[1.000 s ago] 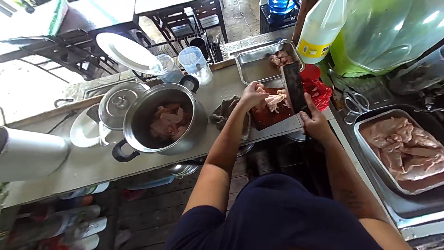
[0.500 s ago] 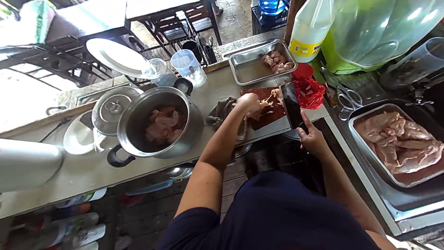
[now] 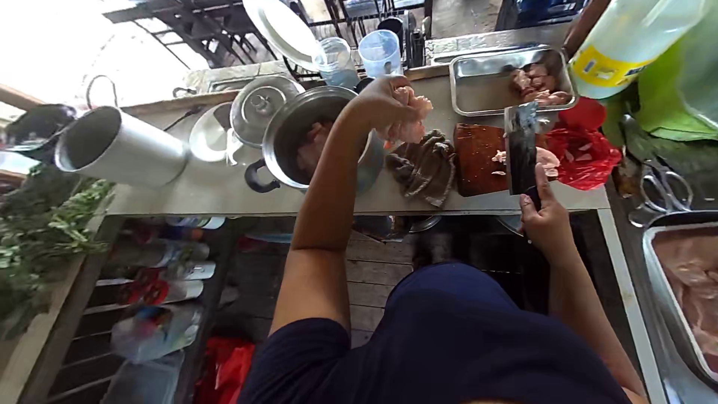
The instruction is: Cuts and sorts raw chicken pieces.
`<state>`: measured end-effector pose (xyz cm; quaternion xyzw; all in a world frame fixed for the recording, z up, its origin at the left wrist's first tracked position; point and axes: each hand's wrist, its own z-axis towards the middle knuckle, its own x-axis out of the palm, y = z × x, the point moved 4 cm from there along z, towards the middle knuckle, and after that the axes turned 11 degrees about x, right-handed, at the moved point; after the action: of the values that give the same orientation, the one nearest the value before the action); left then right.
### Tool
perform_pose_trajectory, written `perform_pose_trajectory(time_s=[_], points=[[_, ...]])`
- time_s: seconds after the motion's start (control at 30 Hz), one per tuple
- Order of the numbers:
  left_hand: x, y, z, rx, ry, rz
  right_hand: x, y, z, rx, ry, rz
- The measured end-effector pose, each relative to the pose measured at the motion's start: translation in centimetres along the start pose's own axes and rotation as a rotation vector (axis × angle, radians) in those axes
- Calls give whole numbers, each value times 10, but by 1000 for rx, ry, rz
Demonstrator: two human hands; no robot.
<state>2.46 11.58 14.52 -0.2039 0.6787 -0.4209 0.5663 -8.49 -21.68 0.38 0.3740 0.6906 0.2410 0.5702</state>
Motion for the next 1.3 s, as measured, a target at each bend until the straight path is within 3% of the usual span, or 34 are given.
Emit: perform_pose_trajectory(time_s=[0.1, 0.33, 0.53, 0.63, 0.73, 0.8, 0.9, 1.03, 1.13, 1.3], points=[[-41, 2, -17, -6, -62, 151, -3, 21, -8, -53, -13, 45], [-115, 47, -51, -300, -10, 408, 8, 17, -9, -64, 7, 6], [-142, 89, -67, -435, -55, 299, 9, 15, -10, -55, -5, 29], [-150, 106, -66, -508, -93, 388, 1, 16, -16, -79, -53, 56], [-143, 93, -56, -435, -179, 487, -14, 14, -23, -102, -137, 69], [-126, 75, -36, -334, -200, 521, -27, 14, -31, -61, -198, 66], [-61, 41, 23, -97, -130, 407, -50, -2, -43, 72, -329, 144], [66, -8, 95, 193, 215, 314, -74, -33, -57, 170, -470, 239], [169, -14, 140, 264, 521, 353, -79, -50, -73, 211, -505, 260], [262, -15, 167, 258, 520, 444, -72, -77, -93, 240, -488, 231]])
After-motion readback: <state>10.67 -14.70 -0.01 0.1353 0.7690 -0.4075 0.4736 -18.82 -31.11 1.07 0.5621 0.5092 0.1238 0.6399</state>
